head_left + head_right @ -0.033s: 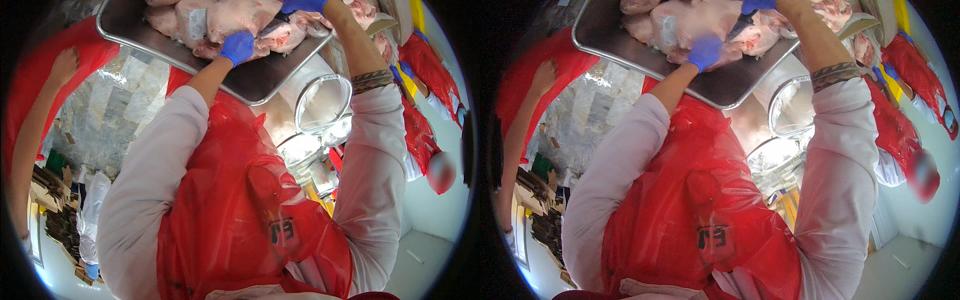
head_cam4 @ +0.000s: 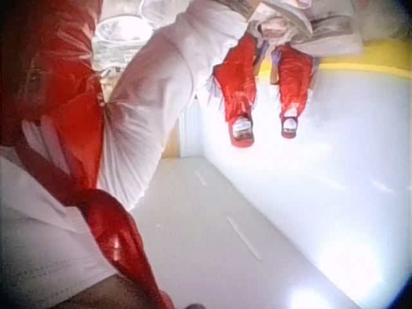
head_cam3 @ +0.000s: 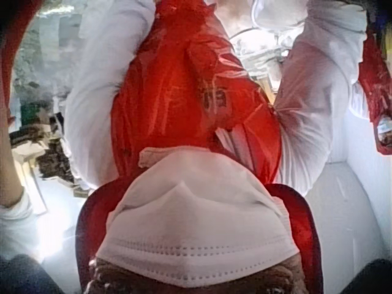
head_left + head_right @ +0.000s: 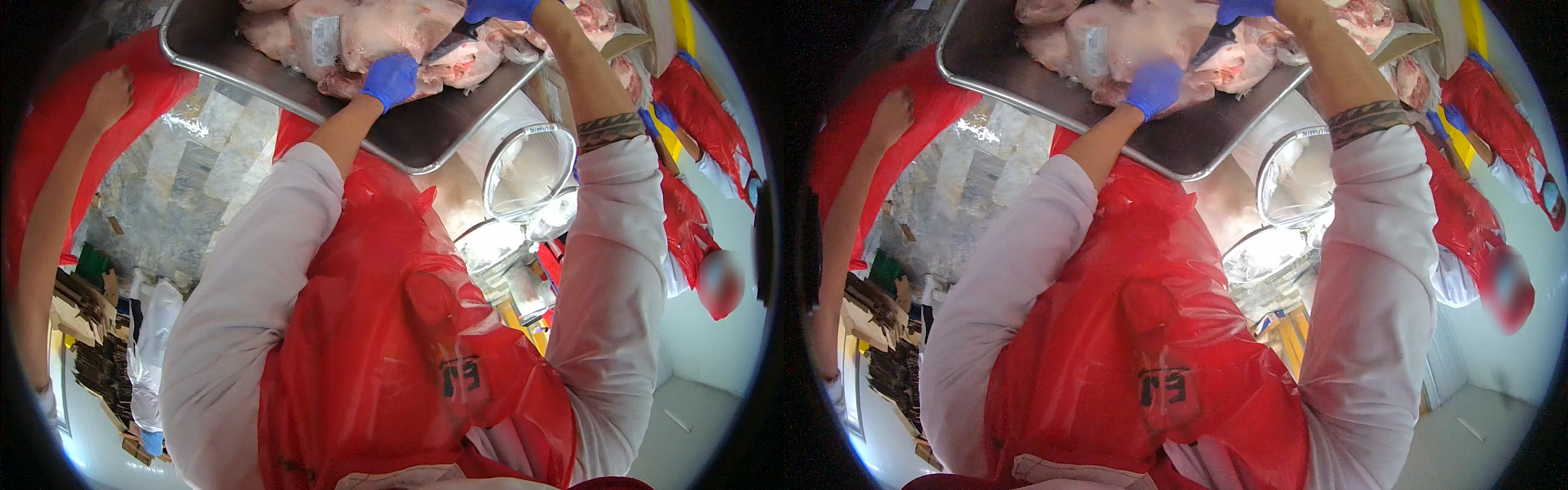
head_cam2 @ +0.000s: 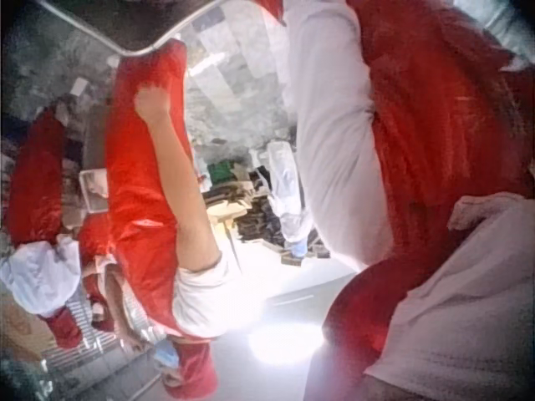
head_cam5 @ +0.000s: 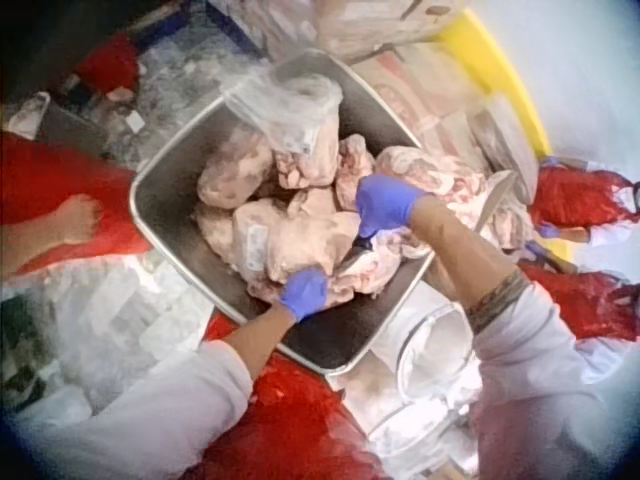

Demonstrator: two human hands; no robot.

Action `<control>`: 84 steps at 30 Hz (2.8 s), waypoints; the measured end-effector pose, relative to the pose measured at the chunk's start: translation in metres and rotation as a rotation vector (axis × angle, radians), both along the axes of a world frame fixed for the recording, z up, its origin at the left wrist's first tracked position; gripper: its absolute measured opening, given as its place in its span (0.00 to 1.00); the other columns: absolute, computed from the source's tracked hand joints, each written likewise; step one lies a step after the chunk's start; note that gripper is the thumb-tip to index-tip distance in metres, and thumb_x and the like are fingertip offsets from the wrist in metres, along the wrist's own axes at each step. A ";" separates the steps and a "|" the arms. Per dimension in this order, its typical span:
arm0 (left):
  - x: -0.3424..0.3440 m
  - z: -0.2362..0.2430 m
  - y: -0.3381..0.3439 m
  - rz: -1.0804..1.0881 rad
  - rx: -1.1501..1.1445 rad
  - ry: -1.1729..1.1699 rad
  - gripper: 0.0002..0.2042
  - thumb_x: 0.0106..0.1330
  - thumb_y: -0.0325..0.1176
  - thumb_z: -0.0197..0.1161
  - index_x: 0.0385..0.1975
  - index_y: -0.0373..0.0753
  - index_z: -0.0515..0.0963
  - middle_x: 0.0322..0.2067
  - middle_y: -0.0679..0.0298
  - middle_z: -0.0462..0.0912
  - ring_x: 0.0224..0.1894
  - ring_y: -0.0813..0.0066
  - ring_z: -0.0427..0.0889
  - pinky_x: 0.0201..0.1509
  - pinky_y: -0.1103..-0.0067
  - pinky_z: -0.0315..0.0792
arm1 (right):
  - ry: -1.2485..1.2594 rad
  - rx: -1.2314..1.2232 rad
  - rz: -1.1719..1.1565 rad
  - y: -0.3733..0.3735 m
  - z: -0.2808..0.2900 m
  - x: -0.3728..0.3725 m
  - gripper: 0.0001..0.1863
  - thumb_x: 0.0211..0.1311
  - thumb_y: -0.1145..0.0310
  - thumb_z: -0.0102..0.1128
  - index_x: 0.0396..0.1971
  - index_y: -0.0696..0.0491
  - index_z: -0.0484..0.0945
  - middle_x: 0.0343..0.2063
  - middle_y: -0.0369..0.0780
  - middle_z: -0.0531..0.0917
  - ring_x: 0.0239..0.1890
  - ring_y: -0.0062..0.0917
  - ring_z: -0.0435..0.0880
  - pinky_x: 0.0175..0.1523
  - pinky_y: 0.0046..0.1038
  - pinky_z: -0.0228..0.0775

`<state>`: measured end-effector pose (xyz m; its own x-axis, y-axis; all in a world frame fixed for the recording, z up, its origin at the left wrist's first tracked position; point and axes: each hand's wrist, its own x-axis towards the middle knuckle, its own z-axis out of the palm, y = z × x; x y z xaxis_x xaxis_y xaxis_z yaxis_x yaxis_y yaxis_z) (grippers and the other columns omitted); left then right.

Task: The person uses a knife to cut and trim raw poultry carcasses in a metal tray. They repeatedly reposition the carcasses and make precise cuts to separate or trim sections of the meat.

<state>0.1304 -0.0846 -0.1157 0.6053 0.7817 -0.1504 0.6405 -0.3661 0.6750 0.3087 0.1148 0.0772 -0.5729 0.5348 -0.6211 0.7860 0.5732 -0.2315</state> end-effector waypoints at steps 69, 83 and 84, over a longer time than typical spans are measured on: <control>0.016 -0.016 -0.031 0.260 0.012 -0.212 0.10 0.64 0.37 0.57 0.25 0.42 0.82 0.30 0.54 0.84 0.34 0.53 0.83 0.41 0.62 0.77 | -0.169 -0.029 -0.257 -0.110 0.029 0.077 0.20 0.52 0.57 0.71 0.45 0.45 0.86 0.42 0.43 0.86 0.48 0.40 0.83 0.54 0.39 0.74; 0.003 -0.011 -0.022 0.213 -0.160 -0.215 0.13 0.65 0.42 0.57 0.30 0.39 0.82 0.33 0.50 0.84 0.36 0.48 0.82 0.43 0.59 0.75 | -0.223 -0.220 -0.112 0.023 -0.010 0.041 0.18 0.40 0.53 0.74 0.29 0.49 0.89 0.27 0.43 0.88 0.28 0.38 0.87 0.36 0.39 0.78; 0.000 -0.011 -0.021 0.213 -0.173 -0.203 0.13 0.65 0.42 0.58 0.30 0.39 0.82 0.33 0.50 0.84 0.36 0.48 0.82 0.42 0.59 0.75 | -0.239 -0.155 -0.116 0.017 -0.013 0.048 0.17 0.41 0.52 0.73 0.30 0.47 0.89 0.27 0.42 0.88 0.29 0.37 0.87 0.36 0.38 0.78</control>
